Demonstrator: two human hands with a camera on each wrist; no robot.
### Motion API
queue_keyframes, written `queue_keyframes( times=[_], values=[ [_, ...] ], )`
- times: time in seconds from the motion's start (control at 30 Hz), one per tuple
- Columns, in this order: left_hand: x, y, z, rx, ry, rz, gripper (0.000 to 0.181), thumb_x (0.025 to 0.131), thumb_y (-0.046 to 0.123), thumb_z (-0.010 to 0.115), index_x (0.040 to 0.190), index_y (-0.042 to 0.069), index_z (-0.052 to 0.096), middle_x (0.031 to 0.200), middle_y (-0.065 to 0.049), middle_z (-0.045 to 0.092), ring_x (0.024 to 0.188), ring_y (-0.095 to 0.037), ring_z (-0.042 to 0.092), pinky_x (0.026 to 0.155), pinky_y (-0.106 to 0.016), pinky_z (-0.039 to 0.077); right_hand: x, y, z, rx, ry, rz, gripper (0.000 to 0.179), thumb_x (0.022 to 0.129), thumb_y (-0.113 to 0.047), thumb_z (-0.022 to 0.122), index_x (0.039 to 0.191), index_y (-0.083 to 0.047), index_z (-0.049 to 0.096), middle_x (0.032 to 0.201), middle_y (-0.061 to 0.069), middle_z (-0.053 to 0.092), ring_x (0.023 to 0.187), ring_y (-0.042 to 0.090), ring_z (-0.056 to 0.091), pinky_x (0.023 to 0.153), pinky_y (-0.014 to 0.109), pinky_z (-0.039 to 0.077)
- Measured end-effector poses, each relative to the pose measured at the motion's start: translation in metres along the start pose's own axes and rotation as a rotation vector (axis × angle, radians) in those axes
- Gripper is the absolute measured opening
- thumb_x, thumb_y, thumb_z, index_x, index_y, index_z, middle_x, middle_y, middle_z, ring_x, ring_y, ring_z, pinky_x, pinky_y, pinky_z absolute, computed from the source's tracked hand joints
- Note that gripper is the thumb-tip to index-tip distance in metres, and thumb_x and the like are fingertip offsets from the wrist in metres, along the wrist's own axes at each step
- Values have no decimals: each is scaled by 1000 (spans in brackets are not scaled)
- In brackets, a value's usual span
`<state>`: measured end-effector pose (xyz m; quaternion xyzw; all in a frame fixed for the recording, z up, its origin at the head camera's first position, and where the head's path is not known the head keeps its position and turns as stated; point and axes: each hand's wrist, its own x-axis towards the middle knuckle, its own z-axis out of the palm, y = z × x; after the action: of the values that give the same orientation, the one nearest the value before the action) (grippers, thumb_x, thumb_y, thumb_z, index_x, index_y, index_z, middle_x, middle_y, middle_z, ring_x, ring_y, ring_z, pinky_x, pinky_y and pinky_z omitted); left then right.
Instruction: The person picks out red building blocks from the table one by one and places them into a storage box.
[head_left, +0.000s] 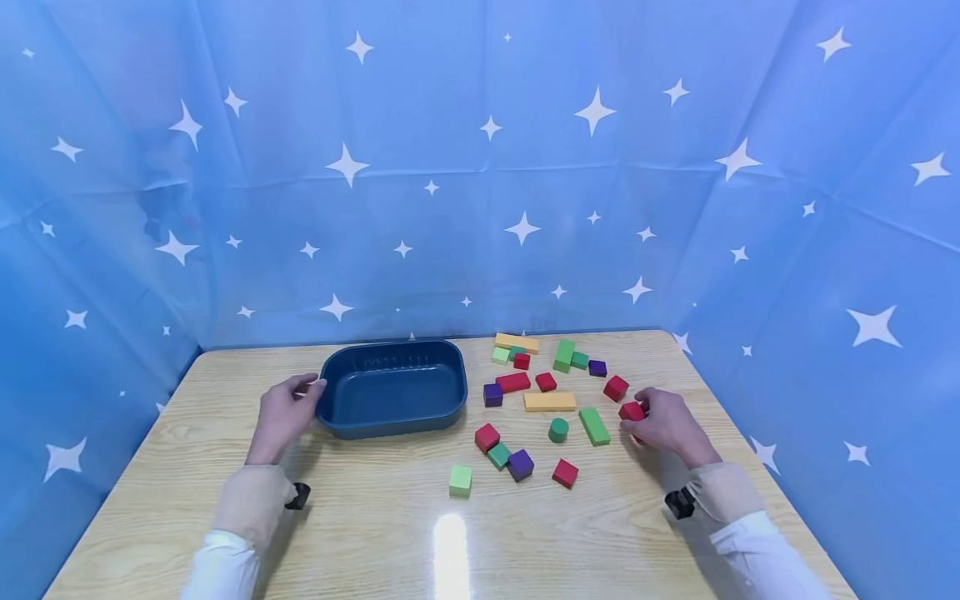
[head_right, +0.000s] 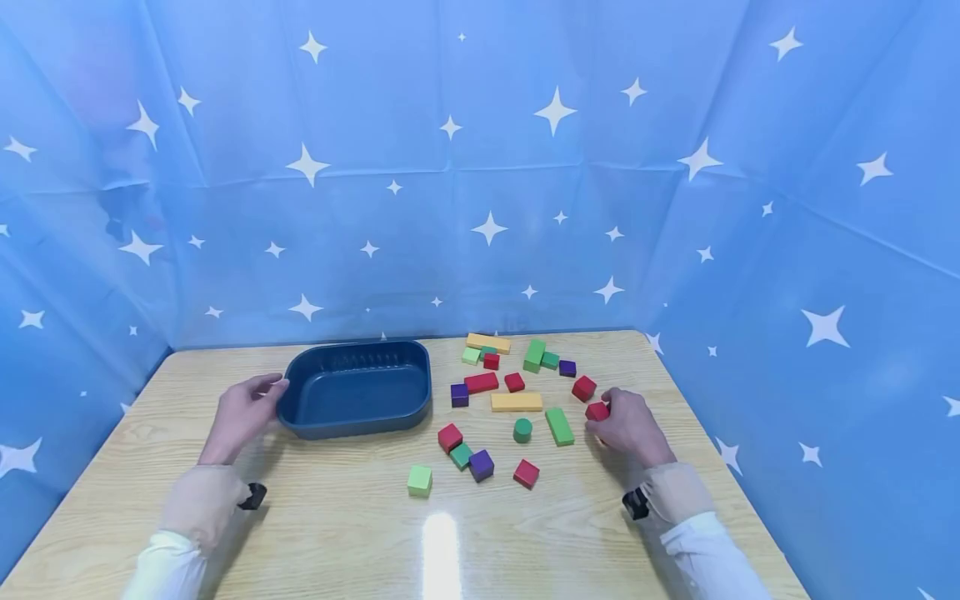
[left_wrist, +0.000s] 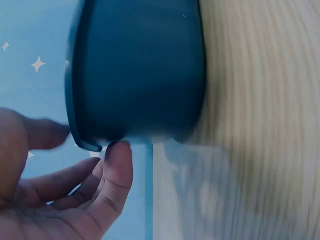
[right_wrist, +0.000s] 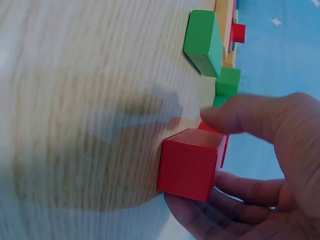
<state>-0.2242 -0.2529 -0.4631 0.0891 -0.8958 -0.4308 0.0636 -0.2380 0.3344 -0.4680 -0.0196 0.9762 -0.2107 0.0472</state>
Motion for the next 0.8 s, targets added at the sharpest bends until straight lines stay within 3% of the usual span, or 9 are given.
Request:
queue_keyframes(
  times=[0.23, 0.53, 0.8],
  values=[
    [3, 5, 1, -82, 25, -59, 38, 105, 20, 52, 134, -1, 65, 107, -21, 71, 78, -11, 62, 63, -23, 52, -1, -1, -1, 29, 50, 8, 44, 86, -20, 75, 115, 11, 64, 90, 17, 68, 75, 22, 58, 61, 29, 46],
    [2, 10, 4, -136, 19, -101, 37, 105, 18, 54, 135, -1, 65, 111, -20, 69, 86, -13, 59, 66, -20, 52, 1, 3, -2, 35, 63, 0, 42, 86, -18, 75, 115, 11, 65, 89, 17, 69, 75, 22, 58, 61, 28, 46],
    [-3, 4, 3, -151, 7, -149, 36, 105, 17, 55, 135, -1, 65, 111, -19, 68, 84, -9, 59, 65, -18, 51, 0, 1, 2, 60, 18, 24, 37, 87, -17, 76, 113, 8, 68, 91, 15, 70, 76, 21, 58, 63, 28, 48]
  ],
)
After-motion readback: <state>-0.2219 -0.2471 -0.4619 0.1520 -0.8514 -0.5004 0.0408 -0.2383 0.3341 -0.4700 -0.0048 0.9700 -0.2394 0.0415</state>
